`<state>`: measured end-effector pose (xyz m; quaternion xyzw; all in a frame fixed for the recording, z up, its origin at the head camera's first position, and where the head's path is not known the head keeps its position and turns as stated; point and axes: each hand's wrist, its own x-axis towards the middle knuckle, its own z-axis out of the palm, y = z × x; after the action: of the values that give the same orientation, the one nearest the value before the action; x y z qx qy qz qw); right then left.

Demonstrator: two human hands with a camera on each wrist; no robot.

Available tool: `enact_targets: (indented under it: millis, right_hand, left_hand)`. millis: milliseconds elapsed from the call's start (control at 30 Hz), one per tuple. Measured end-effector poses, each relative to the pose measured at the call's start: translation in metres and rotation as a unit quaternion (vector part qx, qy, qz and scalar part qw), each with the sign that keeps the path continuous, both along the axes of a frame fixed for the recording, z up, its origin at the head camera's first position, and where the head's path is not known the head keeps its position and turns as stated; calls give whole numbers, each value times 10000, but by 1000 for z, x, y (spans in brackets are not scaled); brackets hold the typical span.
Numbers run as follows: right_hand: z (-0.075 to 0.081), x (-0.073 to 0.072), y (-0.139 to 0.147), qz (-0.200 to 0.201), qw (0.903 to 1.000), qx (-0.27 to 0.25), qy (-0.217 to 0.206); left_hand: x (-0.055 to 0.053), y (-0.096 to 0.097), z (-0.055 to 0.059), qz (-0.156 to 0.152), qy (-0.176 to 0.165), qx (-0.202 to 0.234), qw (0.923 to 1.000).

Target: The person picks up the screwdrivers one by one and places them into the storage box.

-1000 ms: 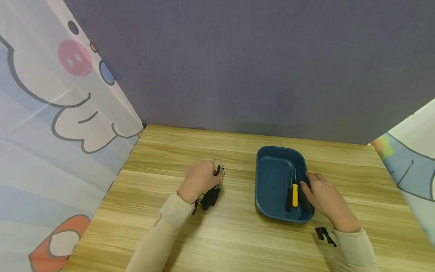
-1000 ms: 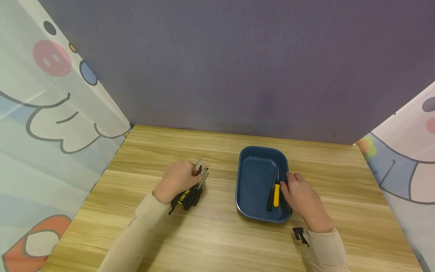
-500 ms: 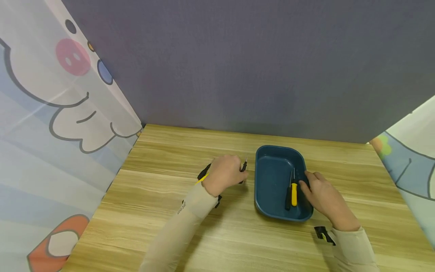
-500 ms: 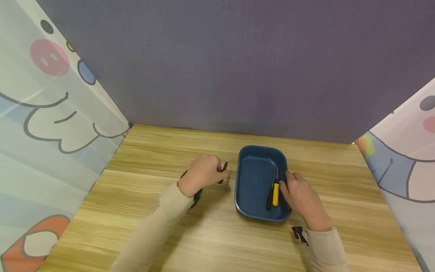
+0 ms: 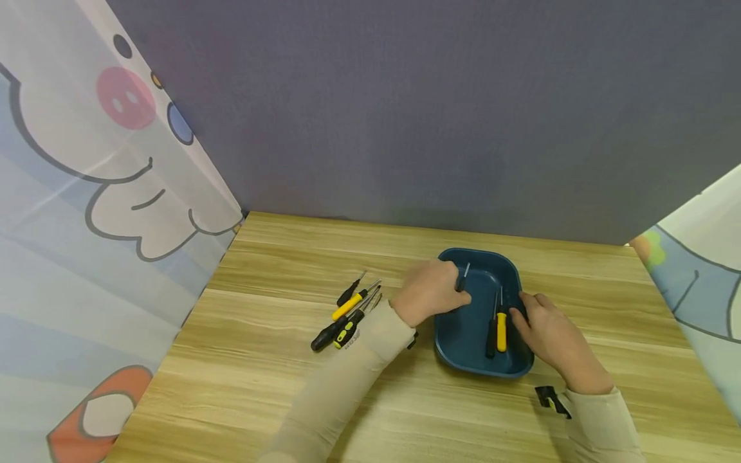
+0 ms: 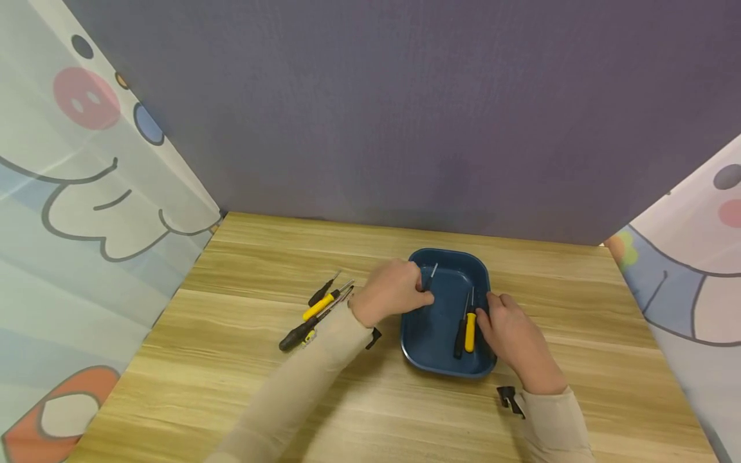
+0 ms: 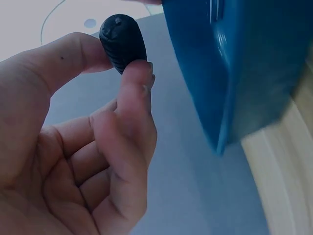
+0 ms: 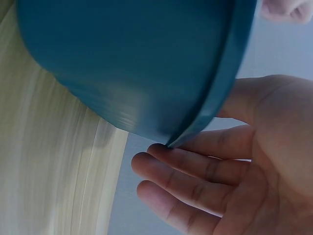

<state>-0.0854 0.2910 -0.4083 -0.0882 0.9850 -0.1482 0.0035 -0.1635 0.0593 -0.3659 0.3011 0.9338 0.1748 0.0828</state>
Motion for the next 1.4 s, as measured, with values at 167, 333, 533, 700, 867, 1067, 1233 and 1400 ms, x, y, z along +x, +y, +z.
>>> enact_targets:
  millis: [167,333,533,700,867,1067,1233,1400]
  right_hand:
    - [0,0,0,-11,10000,15,36]
    - [-1,1,-1,23,9999,-7,169]
    - [-2,0,0,-3,9999,21,137]
    - [-2,0,0,-41,10000,-13,29]
    - [-1,0,1,-35,10000,-23,27]
    - [-2,0,1,-18,10000,-44,61]
    - [-2,1,0,6,9999,-74,122]
    - [-3,2,0,34,9998,-94,189]
  left_hand:
    - [-1,21,-2,-128,-275,111,9995]
    - [-1,37,-7,-142,-377,142,9991]
    - [1,55,-14,-143,-191,9,9997]
    - [5,66,-17,-96,-164,-47,9998]
    - [6,73,-22,-14,-301,-213,9993]
    - [6,83,-30,76,-388,-527,9978]
    - [9,91,-38,147,-377,-893,9952]
    - [10,95,-46,139,-457,-1204,9916]
